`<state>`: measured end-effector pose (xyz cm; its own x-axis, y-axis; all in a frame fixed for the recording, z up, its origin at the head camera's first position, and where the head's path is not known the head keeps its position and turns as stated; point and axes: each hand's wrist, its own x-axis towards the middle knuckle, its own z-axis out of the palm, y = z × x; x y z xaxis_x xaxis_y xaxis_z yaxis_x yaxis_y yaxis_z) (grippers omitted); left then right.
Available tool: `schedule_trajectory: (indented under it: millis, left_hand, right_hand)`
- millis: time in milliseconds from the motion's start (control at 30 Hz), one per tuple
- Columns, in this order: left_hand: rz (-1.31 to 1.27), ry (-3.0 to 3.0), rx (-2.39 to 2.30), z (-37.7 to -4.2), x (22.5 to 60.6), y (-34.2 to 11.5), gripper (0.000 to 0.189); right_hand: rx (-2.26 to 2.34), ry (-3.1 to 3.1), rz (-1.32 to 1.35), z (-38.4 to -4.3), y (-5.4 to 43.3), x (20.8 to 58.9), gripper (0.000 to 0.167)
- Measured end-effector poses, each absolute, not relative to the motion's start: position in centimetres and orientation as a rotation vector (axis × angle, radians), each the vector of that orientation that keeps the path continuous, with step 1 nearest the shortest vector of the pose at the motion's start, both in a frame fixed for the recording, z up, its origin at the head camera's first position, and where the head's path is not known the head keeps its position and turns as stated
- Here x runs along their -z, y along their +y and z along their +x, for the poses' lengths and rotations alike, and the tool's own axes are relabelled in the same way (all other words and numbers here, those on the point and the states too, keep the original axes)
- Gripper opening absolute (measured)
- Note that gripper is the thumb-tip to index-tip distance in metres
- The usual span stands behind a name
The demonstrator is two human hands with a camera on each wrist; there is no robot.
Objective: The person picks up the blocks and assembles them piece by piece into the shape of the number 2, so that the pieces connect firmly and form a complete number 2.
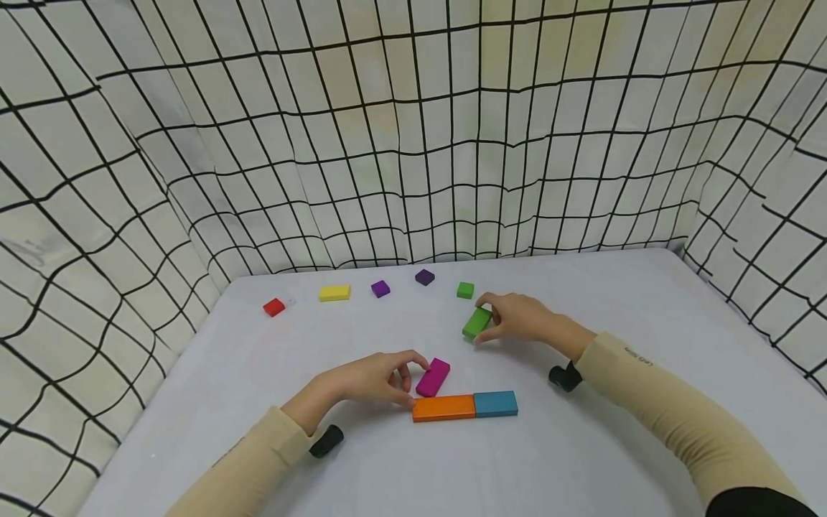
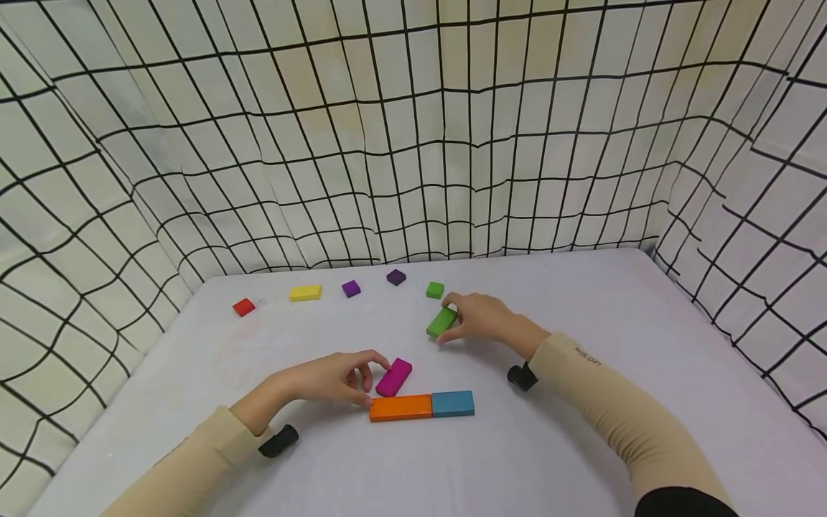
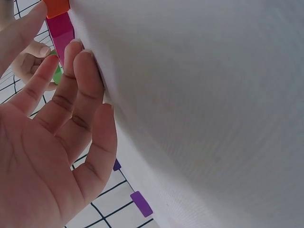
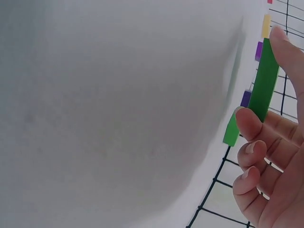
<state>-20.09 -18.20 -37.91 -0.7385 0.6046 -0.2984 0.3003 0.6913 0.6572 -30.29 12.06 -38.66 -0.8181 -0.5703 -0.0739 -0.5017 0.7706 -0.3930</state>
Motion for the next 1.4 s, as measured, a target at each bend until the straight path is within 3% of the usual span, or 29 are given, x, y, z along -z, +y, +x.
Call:
schedule_trajectory:
  millis: [1400]
  left_hand:
    - [0.699, 2.386, -0.817, -20.3, 38.0, -18.3, 0.052]
  right_hand:
    - [0.354, 2.764, -0.916, -28.9, 8.0, 39.2, 0.072]
